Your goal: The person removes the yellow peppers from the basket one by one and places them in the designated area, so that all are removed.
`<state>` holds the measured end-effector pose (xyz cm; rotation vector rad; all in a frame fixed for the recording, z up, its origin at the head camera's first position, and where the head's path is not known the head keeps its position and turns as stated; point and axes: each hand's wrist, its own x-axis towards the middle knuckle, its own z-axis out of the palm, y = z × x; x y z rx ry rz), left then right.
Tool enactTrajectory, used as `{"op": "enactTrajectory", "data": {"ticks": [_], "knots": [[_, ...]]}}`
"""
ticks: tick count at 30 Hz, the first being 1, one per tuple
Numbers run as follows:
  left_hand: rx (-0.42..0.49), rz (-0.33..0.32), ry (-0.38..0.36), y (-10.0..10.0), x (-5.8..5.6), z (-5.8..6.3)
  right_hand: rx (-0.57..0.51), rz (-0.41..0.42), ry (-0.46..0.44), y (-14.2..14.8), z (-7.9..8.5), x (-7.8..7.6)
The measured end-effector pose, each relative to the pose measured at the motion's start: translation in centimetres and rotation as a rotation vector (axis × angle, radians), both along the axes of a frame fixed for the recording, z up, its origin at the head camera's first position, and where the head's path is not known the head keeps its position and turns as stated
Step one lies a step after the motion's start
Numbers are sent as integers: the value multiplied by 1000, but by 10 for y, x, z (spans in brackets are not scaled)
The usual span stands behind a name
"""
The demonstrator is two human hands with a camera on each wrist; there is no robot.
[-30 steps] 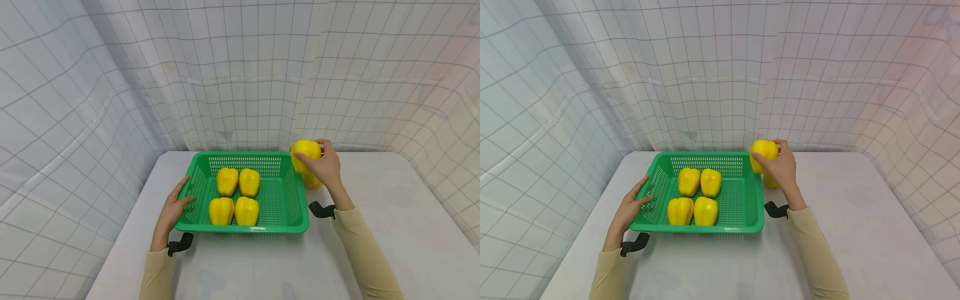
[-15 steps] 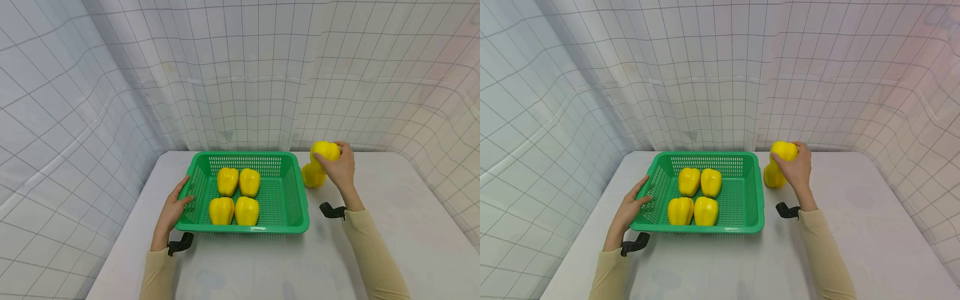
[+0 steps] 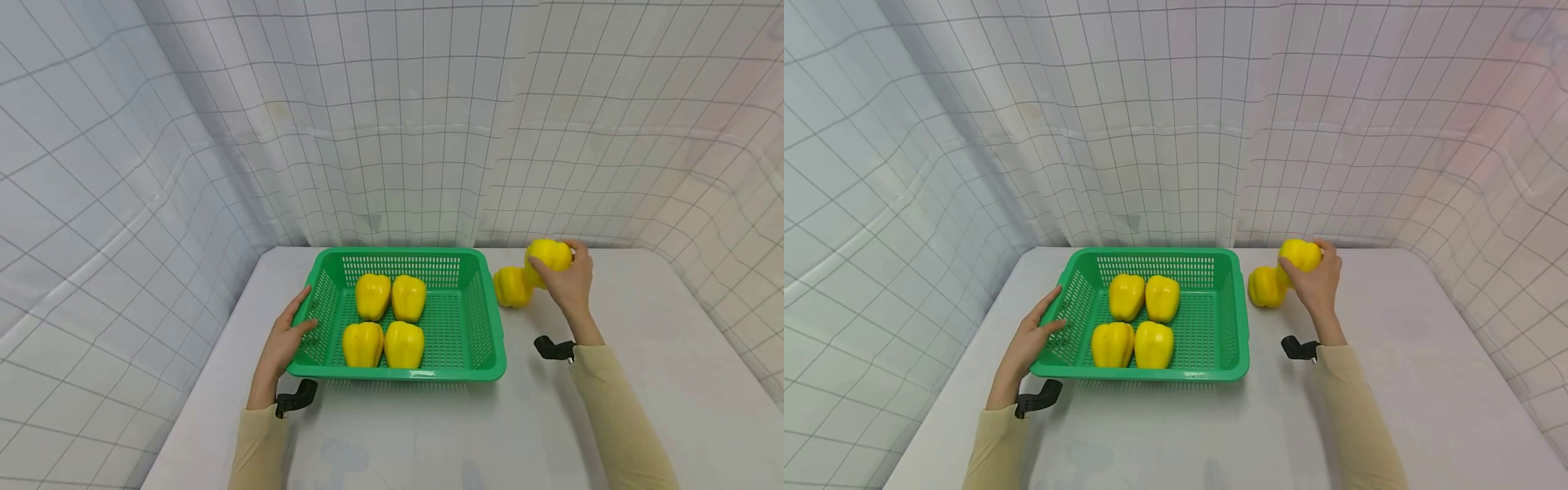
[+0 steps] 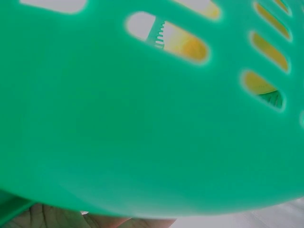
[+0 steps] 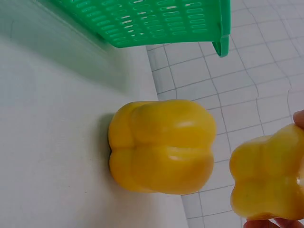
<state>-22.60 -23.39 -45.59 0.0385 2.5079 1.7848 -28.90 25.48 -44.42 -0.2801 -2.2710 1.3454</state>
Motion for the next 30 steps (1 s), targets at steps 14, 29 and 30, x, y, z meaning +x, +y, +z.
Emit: {"op": "enactTrajectory", "data": {"ticks": [14,29,30], "knots": [[-5,-6,16,0,1,1,-65,-23,-80,17,-23,0],[0,-1,14,0,0,-1,-54,-19,-150,29,-47,-1],[-1,0,12,0,0,-1,-57,-16,-155,29,-49,-1]]}}
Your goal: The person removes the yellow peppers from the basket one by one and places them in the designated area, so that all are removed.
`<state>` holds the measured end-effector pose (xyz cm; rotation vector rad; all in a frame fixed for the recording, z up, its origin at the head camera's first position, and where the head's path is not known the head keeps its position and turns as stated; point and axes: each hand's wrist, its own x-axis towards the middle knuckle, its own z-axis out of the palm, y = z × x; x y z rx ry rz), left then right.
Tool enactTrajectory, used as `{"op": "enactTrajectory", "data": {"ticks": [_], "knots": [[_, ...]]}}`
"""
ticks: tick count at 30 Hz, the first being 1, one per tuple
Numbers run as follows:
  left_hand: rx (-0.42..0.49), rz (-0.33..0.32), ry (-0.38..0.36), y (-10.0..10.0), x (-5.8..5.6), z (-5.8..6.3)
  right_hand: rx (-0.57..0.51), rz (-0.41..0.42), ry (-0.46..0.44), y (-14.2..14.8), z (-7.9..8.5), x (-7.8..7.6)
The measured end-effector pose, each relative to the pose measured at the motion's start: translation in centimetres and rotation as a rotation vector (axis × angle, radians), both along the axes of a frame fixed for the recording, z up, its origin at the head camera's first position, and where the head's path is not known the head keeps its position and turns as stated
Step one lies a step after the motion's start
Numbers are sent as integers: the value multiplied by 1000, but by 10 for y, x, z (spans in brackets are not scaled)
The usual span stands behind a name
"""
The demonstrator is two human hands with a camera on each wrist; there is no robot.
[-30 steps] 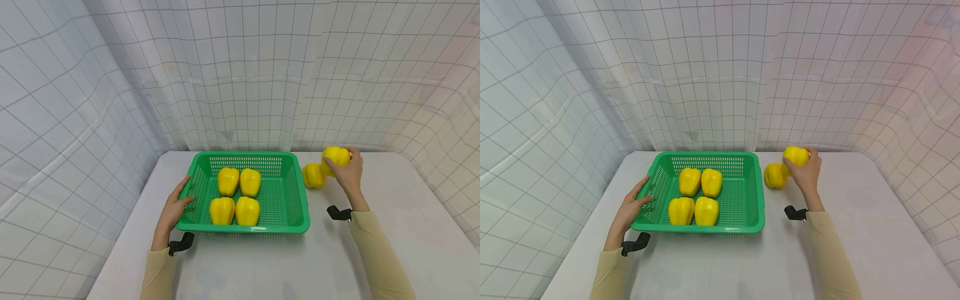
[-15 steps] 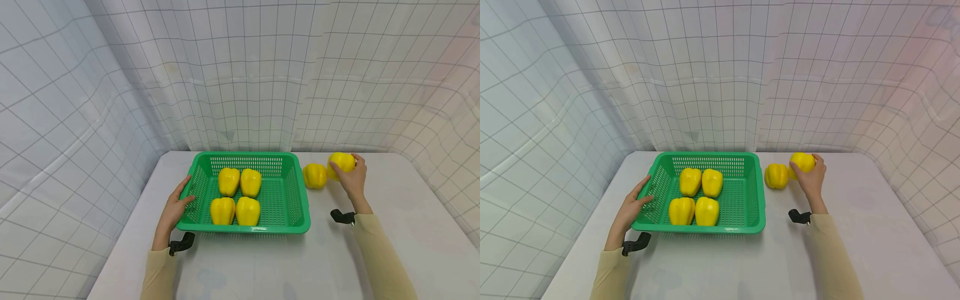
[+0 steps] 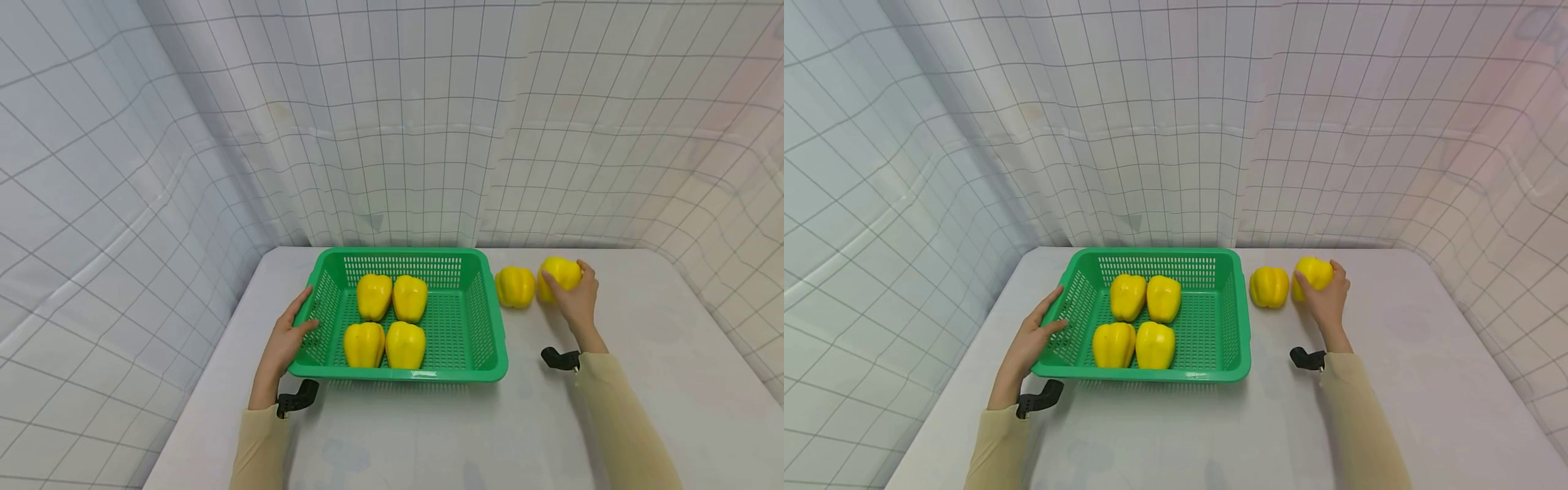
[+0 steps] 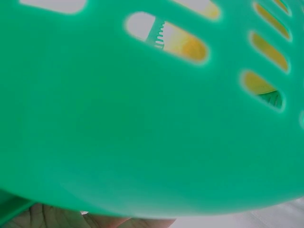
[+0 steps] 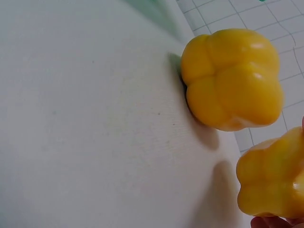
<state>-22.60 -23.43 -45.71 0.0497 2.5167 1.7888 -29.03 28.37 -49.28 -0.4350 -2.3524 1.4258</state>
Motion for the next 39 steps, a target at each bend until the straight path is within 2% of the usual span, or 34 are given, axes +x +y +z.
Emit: {"op": "enactTrajectory", "data": {"ticks": [12,28,39], "knots": [[5,0,-6,0,-1,0,13,35,-74,3,-9,-2],[5,-2,-3,0,-1,-1,36,66,-105,4,-11,-7],[4,-5,0,-1,-1,-1,47,92,-139,0,-6,-8]]}}
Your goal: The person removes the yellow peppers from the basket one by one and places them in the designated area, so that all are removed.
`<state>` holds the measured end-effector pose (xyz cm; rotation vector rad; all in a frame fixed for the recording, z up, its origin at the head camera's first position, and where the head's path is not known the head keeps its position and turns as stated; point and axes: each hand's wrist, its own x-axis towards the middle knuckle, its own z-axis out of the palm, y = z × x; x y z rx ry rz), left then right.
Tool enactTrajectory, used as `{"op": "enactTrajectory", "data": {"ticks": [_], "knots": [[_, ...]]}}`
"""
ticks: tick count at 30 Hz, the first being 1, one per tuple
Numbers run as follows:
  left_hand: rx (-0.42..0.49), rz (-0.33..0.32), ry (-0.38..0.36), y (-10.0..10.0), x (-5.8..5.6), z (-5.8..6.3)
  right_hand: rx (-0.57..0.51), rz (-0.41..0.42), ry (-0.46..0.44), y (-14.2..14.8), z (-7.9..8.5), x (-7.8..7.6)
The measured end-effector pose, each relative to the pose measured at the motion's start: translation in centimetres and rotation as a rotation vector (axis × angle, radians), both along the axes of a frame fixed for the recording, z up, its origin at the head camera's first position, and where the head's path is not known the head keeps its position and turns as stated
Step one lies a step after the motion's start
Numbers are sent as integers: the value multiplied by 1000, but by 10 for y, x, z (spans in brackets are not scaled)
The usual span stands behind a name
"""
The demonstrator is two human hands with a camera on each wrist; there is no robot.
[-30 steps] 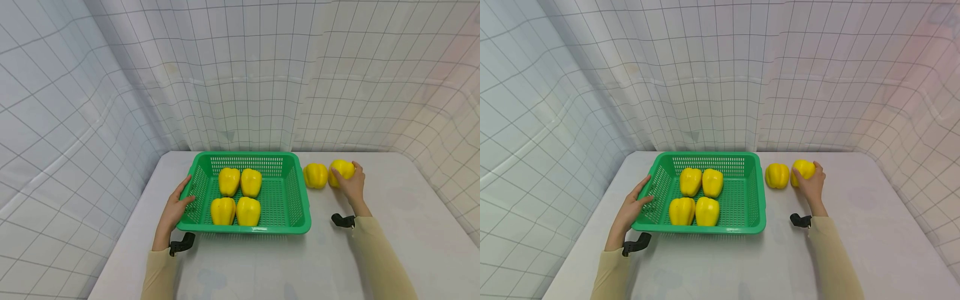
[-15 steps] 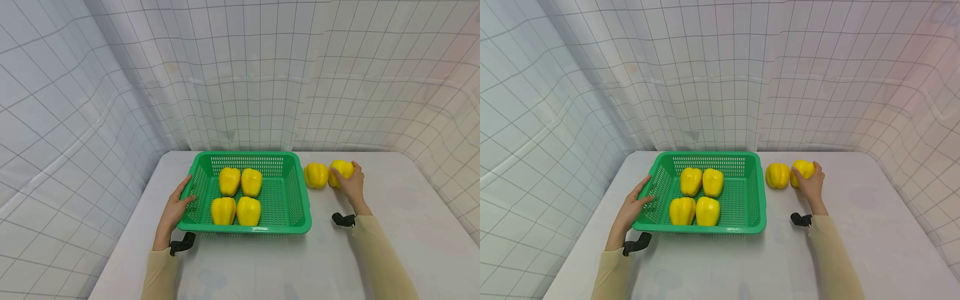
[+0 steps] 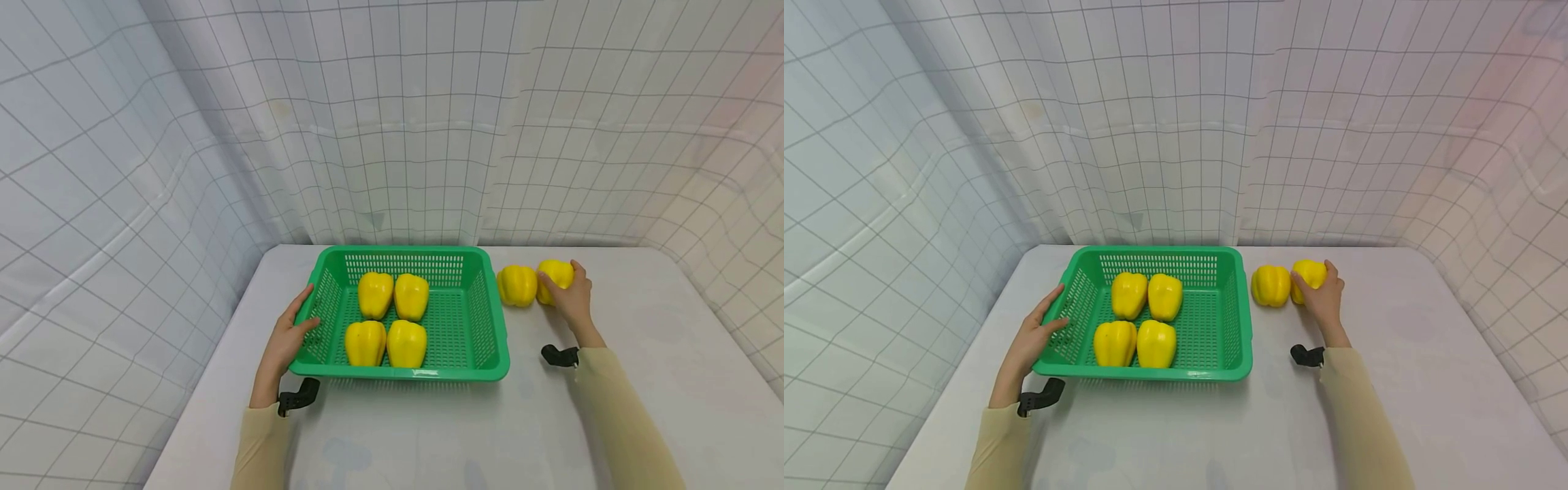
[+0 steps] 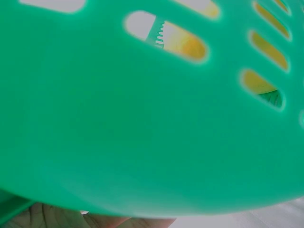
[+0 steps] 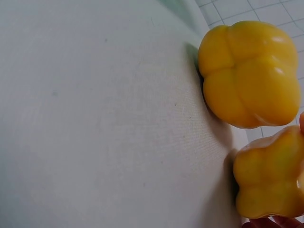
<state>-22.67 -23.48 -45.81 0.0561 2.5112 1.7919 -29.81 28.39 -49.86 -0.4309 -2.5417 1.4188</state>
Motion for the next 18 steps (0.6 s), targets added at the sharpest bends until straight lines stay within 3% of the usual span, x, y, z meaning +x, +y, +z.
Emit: {"op": "enactTrajectory", "data": {"ticks": [18], "knots": [[1,2,-4,0,0,0,17,24,-54,-1,1,-4]]}}
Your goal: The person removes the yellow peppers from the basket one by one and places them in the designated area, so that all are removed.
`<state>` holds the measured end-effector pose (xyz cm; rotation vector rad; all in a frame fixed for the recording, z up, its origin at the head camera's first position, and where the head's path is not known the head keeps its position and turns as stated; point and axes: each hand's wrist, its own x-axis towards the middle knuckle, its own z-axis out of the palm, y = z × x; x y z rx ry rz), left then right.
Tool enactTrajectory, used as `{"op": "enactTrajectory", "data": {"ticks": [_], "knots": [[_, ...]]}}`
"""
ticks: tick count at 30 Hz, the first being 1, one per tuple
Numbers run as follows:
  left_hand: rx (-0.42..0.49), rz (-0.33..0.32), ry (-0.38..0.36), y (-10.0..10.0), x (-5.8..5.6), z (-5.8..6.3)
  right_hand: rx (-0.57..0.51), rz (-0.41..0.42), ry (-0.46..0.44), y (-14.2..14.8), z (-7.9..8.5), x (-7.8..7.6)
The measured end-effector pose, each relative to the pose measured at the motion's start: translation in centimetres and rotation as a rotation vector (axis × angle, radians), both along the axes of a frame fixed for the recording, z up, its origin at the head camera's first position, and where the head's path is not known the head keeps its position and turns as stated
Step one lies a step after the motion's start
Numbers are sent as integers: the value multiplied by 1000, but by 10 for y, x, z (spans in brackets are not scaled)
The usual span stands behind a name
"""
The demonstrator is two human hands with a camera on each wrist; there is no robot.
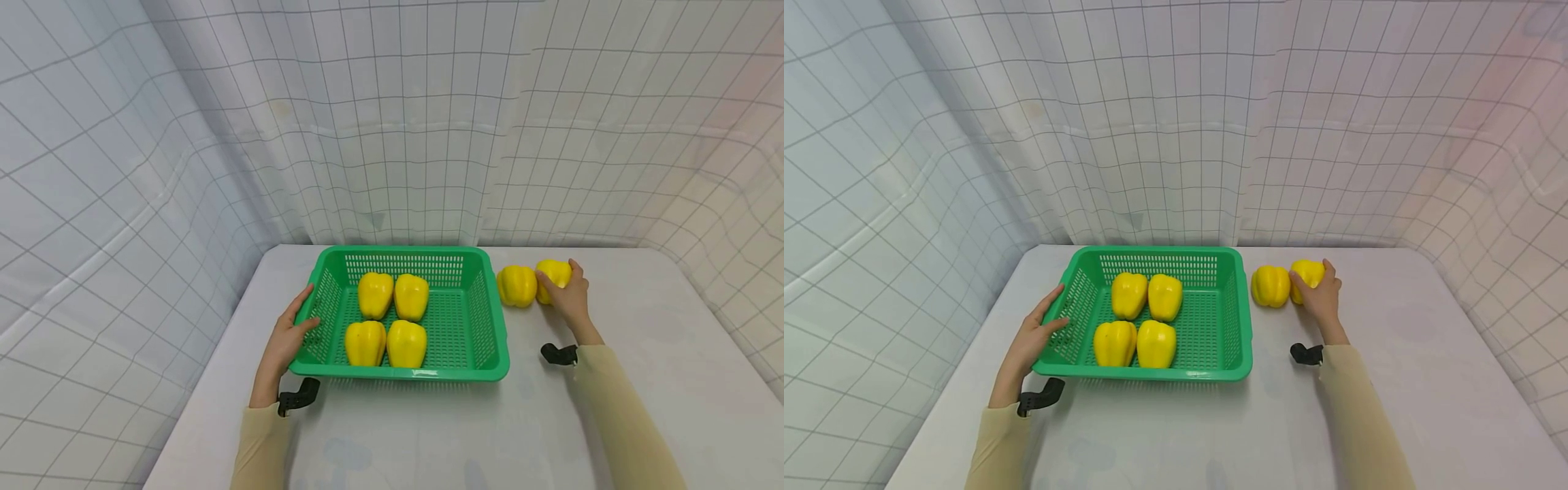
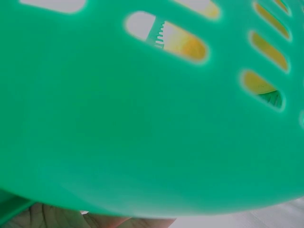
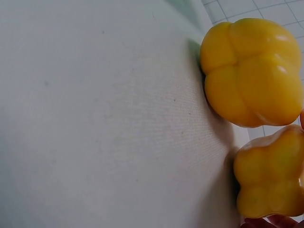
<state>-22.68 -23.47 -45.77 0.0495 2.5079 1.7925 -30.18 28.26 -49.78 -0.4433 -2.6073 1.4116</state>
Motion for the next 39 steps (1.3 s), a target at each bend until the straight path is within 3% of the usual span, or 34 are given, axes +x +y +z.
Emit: {"op": "enactTrajectory", "data": {"ticks": [6,13,16,22,26,33,39], "knots": [[-1,2,-3,0,0,1,-1,-9,9,1,-1,1],[6,-4,4,0,1,0,-5,-53,94,1,4,4],[5,-6,9,0,1,0,10,-92,171,-1,7,4],[2,-2,5,0,0,0,42,-140,410,-8,17,4],[5,1,-3,0,1,0,38,-146,491,-17,31,6],[-8,10,-15,-1,0,-1,22,-34,558,-43,62,11],[-13,10,-13,-1,0,-1,28,122,493,-71,89,20]]}}
